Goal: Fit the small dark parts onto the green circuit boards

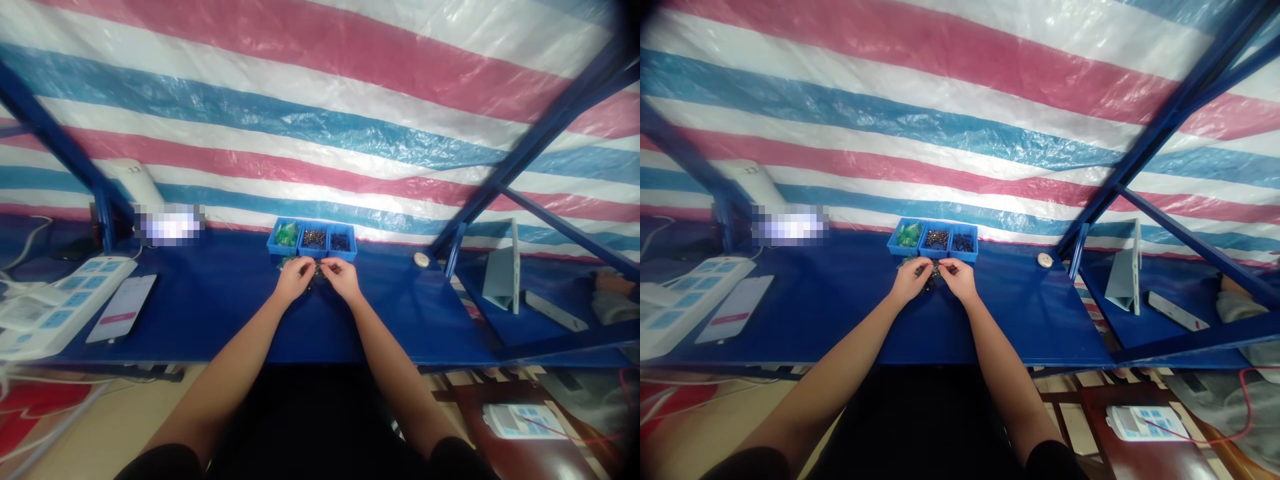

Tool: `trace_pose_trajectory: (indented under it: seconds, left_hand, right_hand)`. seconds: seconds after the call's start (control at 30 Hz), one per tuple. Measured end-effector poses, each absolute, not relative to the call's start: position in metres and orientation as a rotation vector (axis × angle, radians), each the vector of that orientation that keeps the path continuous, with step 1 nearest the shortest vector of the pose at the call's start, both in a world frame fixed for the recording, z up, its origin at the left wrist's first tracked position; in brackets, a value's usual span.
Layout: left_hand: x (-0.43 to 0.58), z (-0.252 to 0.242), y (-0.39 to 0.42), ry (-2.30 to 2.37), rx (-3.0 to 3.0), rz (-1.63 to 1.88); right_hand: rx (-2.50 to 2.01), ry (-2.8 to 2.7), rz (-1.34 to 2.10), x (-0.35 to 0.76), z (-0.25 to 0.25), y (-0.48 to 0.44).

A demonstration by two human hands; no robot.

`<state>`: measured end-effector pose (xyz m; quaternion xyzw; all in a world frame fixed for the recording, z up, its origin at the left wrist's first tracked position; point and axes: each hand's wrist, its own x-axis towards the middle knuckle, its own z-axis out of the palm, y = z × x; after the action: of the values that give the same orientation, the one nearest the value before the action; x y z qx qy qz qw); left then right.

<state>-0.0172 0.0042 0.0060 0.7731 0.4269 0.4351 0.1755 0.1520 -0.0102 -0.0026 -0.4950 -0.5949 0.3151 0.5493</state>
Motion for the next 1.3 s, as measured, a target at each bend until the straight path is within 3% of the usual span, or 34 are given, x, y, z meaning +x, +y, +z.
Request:
trace_pose_trajectory:
  seconds: [1.3]
  left_hand:
    - [-0.017, -0.003, 0.007, 1.243, 2.133, 1.191]
  right_hand:
    - [-1.167, -1.470, 0.712, 0.152, 0.002, -0.013]
